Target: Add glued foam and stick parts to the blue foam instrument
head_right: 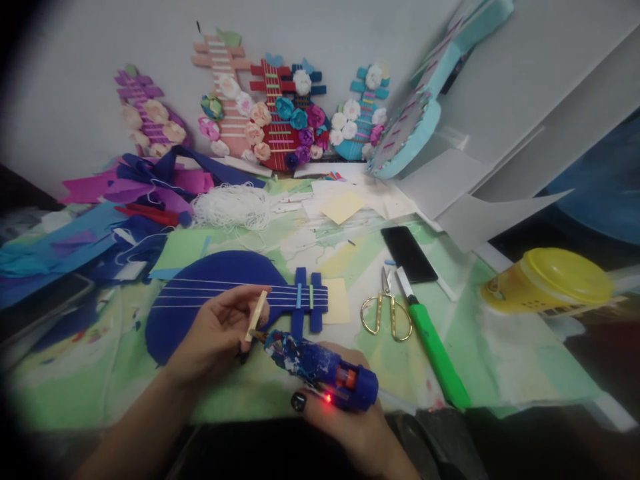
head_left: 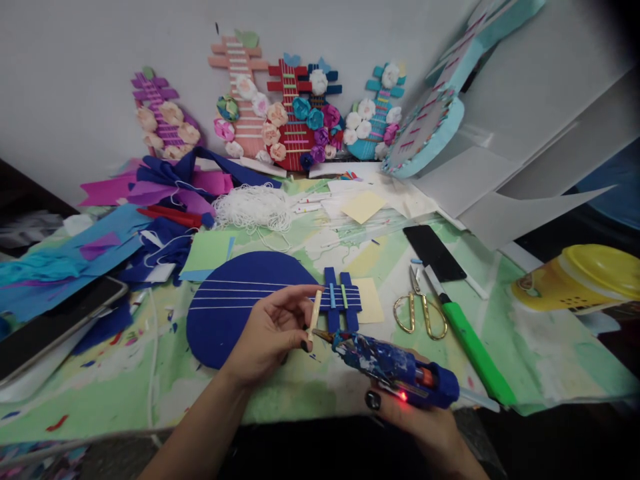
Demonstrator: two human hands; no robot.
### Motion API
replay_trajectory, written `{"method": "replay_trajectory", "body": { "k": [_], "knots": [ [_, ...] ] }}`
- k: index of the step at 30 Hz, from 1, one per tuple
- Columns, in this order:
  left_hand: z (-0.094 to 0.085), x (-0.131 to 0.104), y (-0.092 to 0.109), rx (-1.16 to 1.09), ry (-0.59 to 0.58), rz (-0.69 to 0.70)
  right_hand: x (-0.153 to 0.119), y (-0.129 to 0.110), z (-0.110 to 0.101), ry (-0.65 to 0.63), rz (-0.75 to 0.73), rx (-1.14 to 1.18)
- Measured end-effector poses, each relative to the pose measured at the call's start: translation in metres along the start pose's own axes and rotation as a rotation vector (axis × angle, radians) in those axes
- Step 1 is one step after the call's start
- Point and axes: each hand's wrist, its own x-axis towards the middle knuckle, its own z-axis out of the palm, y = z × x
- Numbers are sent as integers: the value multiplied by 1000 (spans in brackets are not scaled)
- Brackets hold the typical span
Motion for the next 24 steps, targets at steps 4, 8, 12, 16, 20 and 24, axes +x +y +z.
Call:
{"method": "replay_trajectory", "body": {
  "k": [4,8,12,16,20,24],
  "knots": [
    [-2,1,-1,9,23,10,-1,1,0,-61,21,45],
    [-9,2,0,12,67,52,-8,11,-14,155,-9,-18],
    [-22,1,6,92,122,133,-5,8,-53,481,-95,-488],
    [-34,4,19,410,59,179,4,-4,-109,614,-31,-1018],
    [-33,14,31,919,-94,180,5,-1,-151,568,2,-1339],
    [-25,28,31,1166,-179,185,5,15,-170,574,30,-1352]
  ]
}}
